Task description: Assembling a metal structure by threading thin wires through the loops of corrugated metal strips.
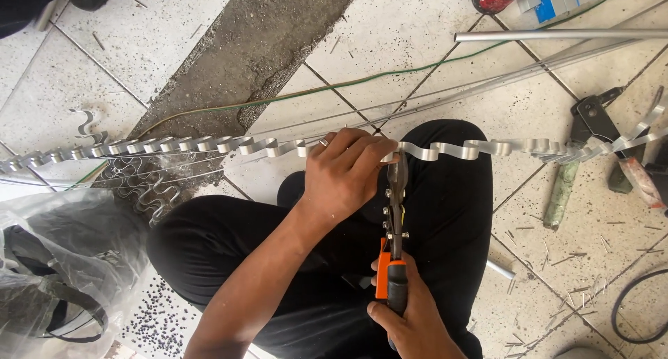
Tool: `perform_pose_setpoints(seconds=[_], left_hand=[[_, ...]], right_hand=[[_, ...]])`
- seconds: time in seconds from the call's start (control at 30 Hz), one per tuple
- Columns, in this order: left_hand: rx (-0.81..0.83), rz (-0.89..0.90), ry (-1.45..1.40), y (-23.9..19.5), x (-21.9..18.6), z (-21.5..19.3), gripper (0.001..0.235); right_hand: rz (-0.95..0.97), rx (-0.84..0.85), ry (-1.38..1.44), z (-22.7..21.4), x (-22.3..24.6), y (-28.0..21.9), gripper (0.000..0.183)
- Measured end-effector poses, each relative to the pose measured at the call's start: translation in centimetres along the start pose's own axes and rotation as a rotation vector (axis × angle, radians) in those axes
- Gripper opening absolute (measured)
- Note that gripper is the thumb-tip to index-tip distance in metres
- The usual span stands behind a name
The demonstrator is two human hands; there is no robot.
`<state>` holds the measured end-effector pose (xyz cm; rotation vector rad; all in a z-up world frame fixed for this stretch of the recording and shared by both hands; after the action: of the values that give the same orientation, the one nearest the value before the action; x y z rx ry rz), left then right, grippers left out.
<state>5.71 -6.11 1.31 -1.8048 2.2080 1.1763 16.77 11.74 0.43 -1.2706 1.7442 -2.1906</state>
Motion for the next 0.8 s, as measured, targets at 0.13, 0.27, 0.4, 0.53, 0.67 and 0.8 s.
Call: perform_pose_setpoints(seconds=[0.13, 0.27, 0.4, 0.53, 0.67, 0.8], left_hand=[[-0.009, 0.01, 0.01, 0.1, -0.1, -0.1, 0.02], [0.001, 0.017, -0.008, -0.1, 0.0, 0.2, 0.019], [0.02, 0.001, -0.018, 0.0, 0.3, 0.3, 0.025], [0.034, -0.02, -0.028, 0.3, 0.7, 0.0, 0.027], [0.004, -0.03, -0.024, 0.7, 1.0, -0.2, 0.019], [-0.002, -0.057, -0.04, 0.7, 1.3, -0.1, 0.023]], right_hand=[[-0.005, -0.027, 0.01, -0.1, -0.3, 0.3, 0.073], [-0.045, -0.025, 0.03, -0.3, 0.0, 0.6, 0.077], [-0.063, -0.019, 0.051, -0.5, 0.6, 1.2, 0.072], [-0.089, 0.006, 0.071, -0.9, 0.9, 2.4, 0.076], [-0.146, -0.027, 0.034, -0.9, 1.3, 3.5, 0.084], [-0.181, -0.028, 0.019, -0.8, 1.7, 4.5, 0.09]])
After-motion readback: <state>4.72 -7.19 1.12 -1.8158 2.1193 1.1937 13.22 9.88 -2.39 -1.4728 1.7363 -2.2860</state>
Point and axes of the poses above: each hand's wrist, its own y-axis towards the middle knuckle, its own z-axis out of the palm, x = y × z, the point moved 2 cm from there along y, towards the middle knuckle
